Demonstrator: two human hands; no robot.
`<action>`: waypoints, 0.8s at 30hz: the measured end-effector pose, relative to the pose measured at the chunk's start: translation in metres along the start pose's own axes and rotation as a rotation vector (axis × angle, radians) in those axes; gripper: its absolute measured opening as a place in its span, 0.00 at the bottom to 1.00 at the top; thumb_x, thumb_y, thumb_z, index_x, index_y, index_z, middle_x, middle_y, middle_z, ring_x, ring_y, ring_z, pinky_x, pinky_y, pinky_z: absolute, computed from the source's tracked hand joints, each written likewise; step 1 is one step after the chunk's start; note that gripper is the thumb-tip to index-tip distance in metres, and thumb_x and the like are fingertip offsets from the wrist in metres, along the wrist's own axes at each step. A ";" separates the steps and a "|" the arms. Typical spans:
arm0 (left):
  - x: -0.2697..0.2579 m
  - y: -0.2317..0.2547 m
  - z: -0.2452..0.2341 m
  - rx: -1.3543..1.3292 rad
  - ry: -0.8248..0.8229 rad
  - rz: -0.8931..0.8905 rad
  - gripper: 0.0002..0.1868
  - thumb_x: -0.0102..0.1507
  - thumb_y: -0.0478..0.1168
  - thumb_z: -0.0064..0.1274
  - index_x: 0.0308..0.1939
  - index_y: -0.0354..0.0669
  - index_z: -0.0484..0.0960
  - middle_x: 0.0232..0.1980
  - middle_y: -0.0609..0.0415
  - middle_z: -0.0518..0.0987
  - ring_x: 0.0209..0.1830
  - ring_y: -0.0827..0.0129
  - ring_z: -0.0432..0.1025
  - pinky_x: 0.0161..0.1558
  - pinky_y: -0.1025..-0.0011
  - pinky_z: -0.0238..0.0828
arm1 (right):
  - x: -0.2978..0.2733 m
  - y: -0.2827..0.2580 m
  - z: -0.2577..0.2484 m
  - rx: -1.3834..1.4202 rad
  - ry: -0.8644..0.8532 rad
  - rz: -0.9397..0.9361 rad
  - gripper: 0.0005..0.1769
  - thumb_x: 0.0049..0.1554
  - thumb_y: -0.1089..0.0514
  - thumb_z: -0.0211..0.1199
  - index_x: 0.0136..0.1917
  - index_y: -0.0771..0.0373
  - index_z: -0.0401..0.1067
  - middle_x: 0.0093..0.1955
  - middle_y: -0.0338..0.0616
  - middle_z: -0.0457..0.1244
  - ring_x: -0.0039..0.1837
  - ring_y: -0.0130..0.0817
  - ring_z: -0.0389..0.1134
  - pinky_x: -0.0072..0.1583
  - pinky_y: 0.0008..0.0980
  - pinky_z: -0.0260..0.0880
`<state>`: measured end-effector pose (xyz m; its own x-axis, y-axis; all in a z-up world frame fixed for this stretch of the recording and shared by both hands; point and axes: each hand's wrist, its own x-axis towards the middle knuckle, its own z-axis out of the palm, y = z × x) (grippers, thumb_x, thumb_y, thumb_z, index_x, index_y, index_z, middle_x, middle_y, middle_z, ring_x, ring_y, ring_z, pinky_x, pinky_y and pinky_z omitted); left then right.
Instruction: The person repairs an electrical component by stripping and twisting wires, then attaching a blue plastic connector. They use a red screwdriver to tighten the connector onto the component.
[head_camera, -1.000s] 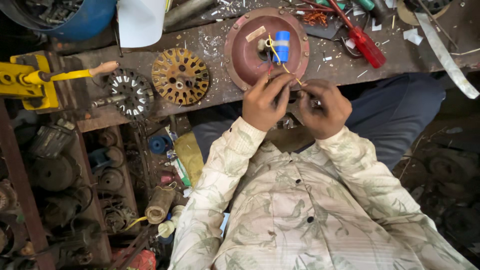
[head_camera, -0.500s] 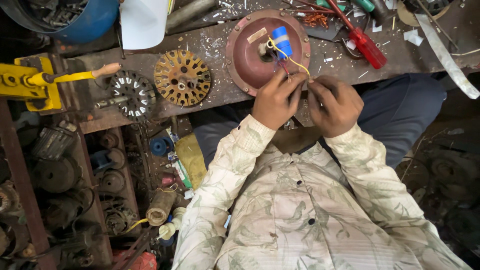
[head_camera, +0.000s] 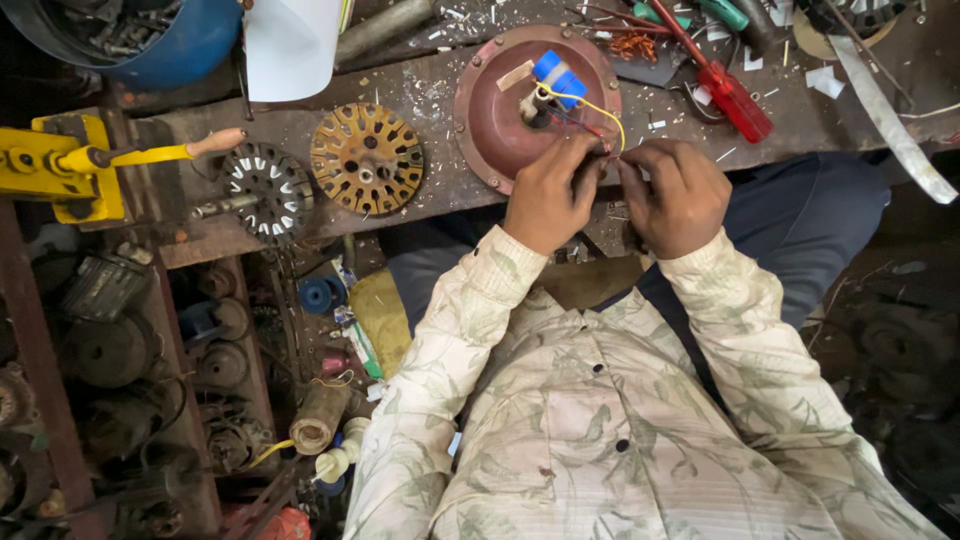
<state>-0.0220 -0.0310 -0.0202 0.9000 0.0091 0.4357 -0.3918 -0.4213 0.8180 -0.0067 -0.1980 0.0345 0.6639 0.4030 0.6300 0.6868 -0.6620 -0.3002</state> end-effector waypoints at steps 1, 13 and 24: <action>0.002 0.000 0.000 0.009 0.001 0.012 0.17 0.65 0.30 0.55 0.57 0.41 0.74 0.52 0.43 0.79 0.50 0.46 0.77 0.49 0.58 0.76 | 0.000 0.002 -0.001 0.009 -0.011 -0.001 0.13 0.59 0.67 0.75 0.53 0.65 0.73 0.52 0.47 0.67 0.52 0.46 0.71 0.52 0.40 0.70; 0.027 -0.016 -0.002 0.134 -0.363 -0.020 0.19 0.63 0.31 0.53 0.58 0.46 0.81 0.48 0.40 0.82 0.43 0.43 0.77 0.45 0.52 0.74 | 0.009 0.003 -0.002 -0.078 -0.084 -0.093 0.14 0.56 0.67 0.72 0.52 0.66 0.70 0.52 0.50 0.67 0.45 0.46 0.69 0.47 0.41 0.69; 0.020 -0.030 0.020 -0.515 -0.162 -0.396 0.05 0.64 0.29 0.58 0.44 0.36 0.83 0.40 0.54 0.86 0.40 0.74 0.82 0.43 0.76 0.79 | -0.010 0.006 0.022 0.482 -0.077 0.605 0.11 0.62 0.66 0.69 0.56 0.67 0.69 0.50 0.50 0.66 0.45 0.43 0.70 0.46 0.40 0.70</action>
<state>0.0119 -0.0360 -0.0433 0.9962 -0.0789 0.0368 -0.0311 0.0731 0.9968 -0.0028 -0.1918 0.0104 0.9708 0.1135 0.2114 0.2399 -0.4398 -0.8654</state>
